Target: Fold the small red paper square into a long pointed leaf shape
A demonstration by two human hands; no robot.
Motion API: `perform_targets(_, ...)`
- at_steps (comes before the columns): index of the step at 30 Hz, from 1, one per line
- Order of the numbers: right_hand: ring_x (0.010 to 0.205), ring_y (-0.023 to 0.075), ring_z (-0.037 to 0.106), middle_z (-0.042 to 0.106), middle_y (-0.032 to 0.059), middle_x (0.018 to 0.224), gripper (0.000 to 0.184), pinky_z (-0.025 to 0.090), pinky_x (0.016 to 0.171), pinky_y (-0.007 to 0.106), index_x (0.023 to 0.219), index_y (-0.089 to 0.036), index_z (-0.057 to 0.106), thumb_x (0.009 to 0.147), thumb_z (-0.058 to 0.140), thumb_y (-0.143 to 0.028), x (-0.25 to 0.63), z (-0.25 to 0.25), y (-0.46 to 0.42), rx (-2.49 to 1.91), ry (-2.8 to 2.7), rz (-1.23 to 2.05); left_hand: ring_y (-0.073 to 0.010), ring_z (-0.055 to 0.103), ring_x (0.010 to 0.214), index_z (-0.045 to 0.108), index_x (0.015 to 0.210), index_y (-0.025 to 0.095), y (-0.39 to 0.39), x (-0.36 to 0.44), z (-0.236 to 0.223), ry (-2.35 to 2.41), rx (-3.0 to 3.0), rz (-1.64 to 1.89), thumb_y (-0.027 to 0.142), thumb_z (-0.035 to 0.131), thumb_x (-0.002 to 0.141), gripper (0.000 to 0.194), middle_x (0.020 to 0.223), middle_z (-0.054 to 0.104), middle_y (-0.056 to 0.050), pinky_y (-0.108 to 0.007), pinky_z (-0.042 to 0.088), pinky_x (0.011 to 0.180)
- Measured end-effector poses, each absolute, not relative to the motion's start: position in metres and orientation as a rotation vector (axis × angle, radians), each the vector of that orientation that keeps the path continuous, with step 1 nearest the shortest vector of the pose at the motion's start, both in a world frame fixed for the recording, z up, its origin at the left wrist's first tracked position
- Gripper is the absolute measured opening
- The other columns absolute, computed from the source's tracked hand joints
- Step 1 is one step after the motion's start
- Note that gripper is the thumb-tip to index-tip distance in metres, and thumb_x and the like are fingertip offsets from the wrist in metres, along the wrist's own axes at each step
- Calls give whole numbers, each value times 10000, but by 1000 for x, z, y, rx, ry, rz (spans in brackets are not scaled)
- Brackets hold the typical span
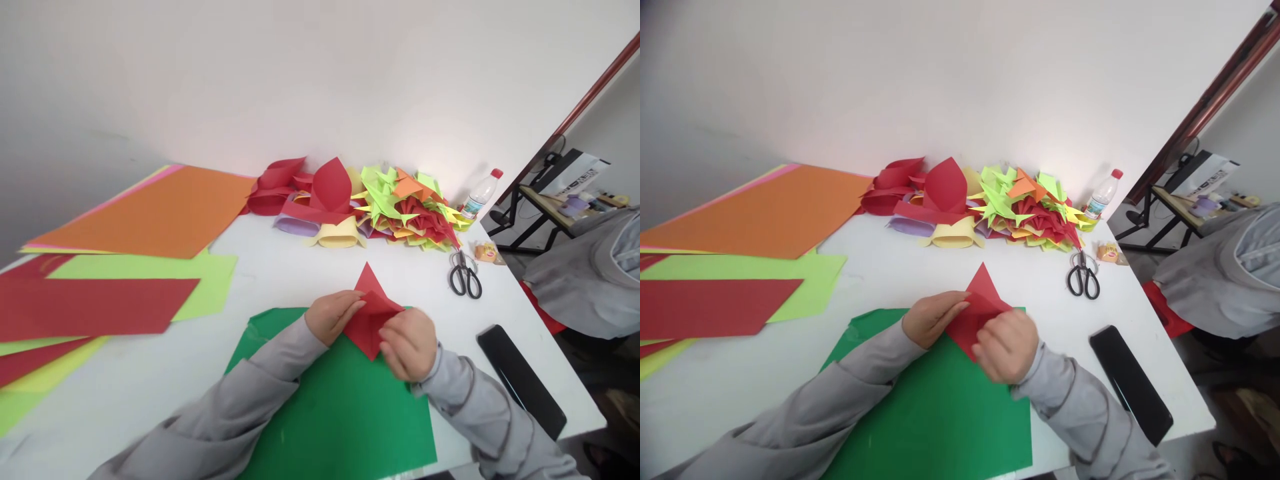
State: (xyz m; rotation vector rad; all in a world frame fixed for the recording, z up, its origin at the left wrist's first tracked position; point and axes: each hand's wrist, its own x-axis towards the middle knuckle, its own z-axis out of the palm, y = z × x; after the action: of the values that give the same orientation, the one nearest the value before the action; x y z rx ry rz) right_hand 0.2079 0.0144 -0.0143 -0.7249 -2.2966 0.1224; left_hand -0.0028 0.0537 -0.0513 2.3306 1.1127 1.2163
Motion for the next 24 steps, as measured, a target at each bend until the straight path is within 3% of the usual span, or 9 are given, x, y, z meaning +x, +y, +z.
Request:
perform_targets(3, 869, 246, 606, 678, 129, 945, 275, 495, 754, 417, 979, -191, 672, 901, 425, -283, 190, -17, 8, -796, -2439, 123, -192, 675, 926, 666, 985, 191, 48, 0, -43, 1099, 2249, 1188, 359, 384, 917, 336, 1002, 723, -78, -309, 536, 864)
perform_targets(8, 942, 271, 595, 671, 150, 946, 257, 494, 838, 445, 989, -147, 655, 875, 444, -241, 179, -25, 17, -922, -2441, 93, -222, 658, 986, 661, 642, 200, 49, -2, -34, 832, 2072, 1111, 382, 344, 930, 466, 912, 740, -66, -370, 518, 914)
perform_targets(9, 972, 279, 587, 665, 156, 977, 257, 487, 859, 454, 1010, -143, 647, 868, 455, -236, 180, -26, 18, -930, -2451, 86, -218, 653, 997, 670, 669, 195, 51, -5, -35, 881, 2058, 1105, 373, 312, 941, 483, 962, 733, -71, -371, 510, 922)
perform_targets(11, 1010, 290, 573, 654, 166, 1018, 274, 481, 877, 460, 1063, -134, 628, 859, 474, -232, 182, -28, 19, -943, -2482, 81, -216, 615, 1070, 696, 902, 185, 57, -12, -38, 1039, 2150, 1117, 347, 307, 945, 423, 1103, 691, -87, -384, 466, 974)
perform_targets(15, 1035, 300, 559, 640, 172, 1068, 286, 477, 878, 462, 1080, -129, 619, 843, 507, -242, 183, -28, 18, -989, -2514, 98, -260, 452, 1270, 554, 1254, 178, 66, -22, -53, 1195, 2523, 862, 335, 322, 939, 421, 1308, 567, -111, -477, 311, 1074)
perform_targets(19, 1074, 315, 538, 627, 183, 1113, 296, 444, 931, 479, 1080, -115, 619, 834, 523, -249, 182, -27, 17, -1013, -2506, 79, -236, 373, 1328, 471, 1335, 242, 66, -22, -64, 1258, 2636, 694, 350, 275, 959, 437, 1372, 511, -71, -465, 216, 1108)
perform_targets(24, 1125, 326, 506, 598, 192, 1179, 377, 430, 960, 477, 1158, -89, 577, 824, 523, -256, 182, -25, 18, -1024, -2521, 102, -228, 362, 1335, 472, 1332, 260, 67, -25, -64, 1234, 2636, 648, 321, 267, 958, 431, 1383, 501, -56, -462, 210, 1104)
